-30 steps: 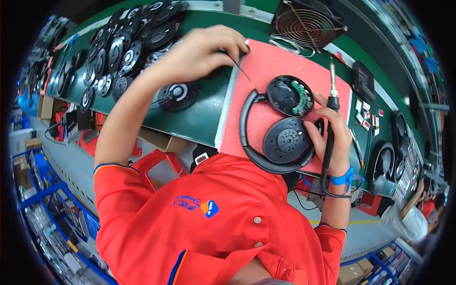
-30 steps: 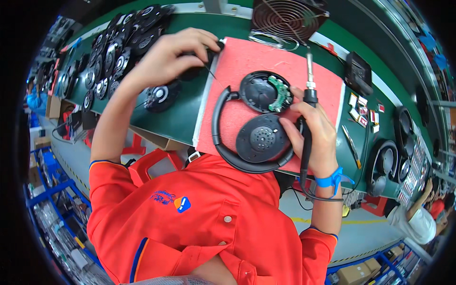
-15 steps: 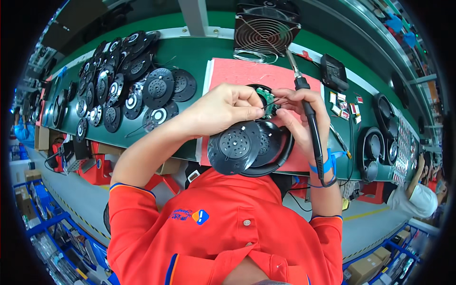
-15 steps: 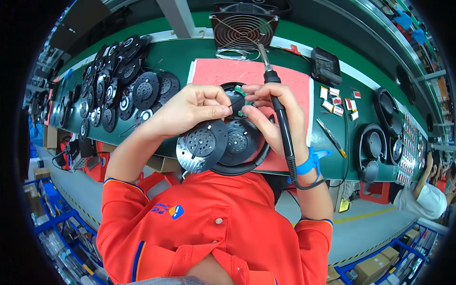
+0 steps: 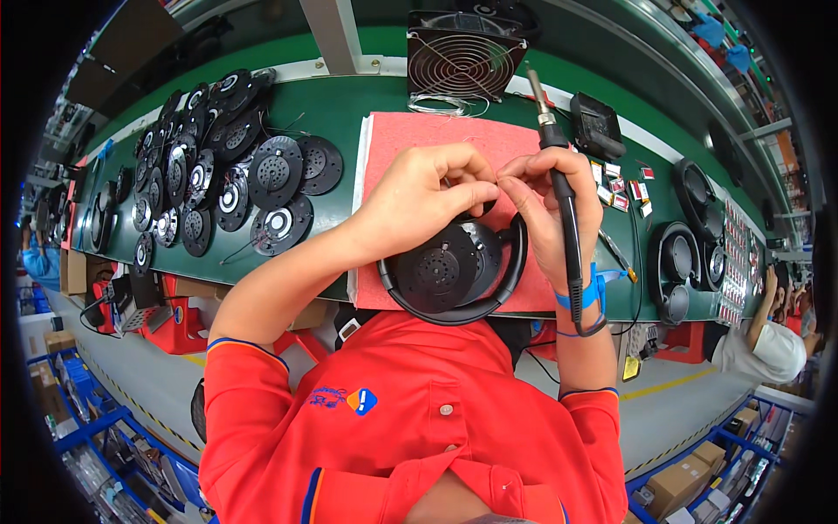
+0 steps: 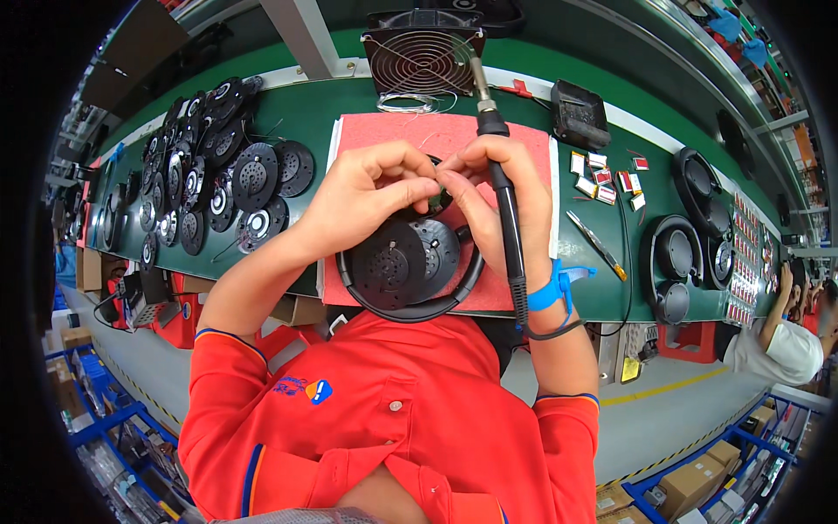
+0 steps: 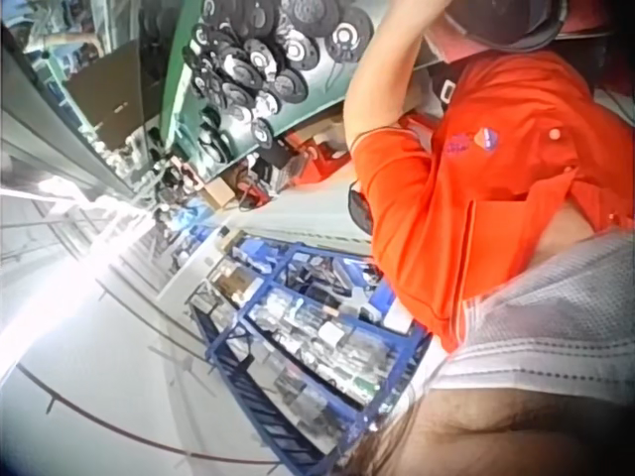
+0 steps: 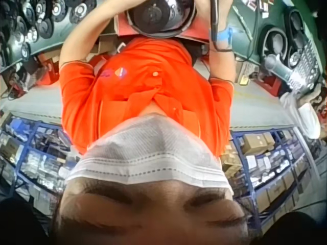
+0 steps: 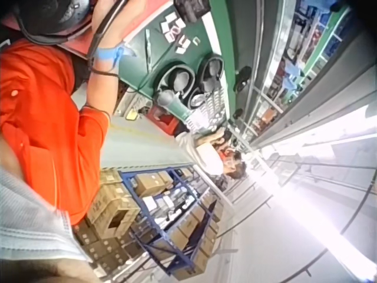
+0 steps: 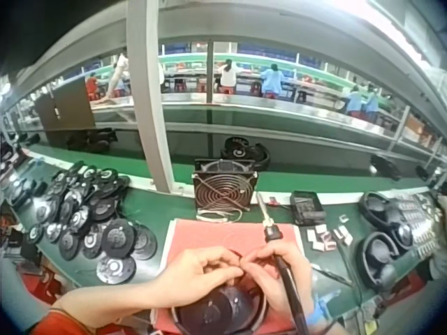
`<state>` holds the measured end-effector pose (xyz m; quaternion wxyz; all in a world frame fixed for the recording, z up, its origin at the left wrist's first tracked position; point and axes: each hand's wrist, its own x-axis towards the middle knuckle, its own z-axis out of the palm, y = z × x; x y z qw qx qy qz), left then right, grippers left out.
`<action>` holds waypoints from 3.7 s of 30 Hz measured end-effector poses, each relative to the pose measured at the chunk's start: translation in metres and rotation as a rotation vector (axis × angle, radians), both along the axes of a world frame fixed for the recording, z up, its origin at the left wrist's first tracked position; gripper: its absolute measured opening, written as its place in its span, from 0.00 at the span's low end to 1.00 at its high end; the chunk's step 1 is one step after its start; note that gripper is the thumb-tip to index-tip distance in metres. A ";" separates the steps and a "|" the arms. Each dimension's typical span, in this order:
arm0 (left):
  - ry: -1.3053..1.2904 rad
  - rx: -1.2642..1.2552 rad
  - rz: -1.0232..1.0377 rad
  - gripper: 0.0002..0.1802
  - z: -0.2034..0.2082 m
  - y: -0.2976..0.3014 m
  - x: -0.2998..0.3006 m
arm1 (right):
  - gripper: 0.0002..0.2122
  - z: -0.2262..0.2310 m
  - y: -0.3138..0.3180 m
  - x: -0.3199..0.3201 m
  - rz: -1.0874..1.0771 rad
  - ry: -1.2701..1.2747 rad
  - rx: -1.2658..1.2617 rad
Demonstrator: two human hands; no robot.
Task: Soldering electronic components and wires into headphone earpieces on an electronics assembly line.
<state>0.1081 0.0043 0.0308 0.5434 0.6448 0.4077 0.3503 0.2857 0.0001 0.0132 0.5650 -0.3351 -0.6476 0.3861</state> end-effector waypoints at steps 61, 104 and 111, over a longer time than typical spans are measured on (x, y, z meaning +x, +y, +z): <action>0.366 0.403 0.189 0.05 -0.041 0.025 -0.019 | 0.15 -0.017 0.008 0.003 -0.038 -0.607 0.166; 0.421 0.414 0.196 0.03 -0.041 0.027 -0.019 | 0.11 -0.004 -0.008 0.001 -0.121 -0.382 0.347; 0.425 0.408 0.194 0.03 -0.041 0.027 -0.019 | 0.17 -0.003 -0.010 0.001 -0.140 -0.397 0.339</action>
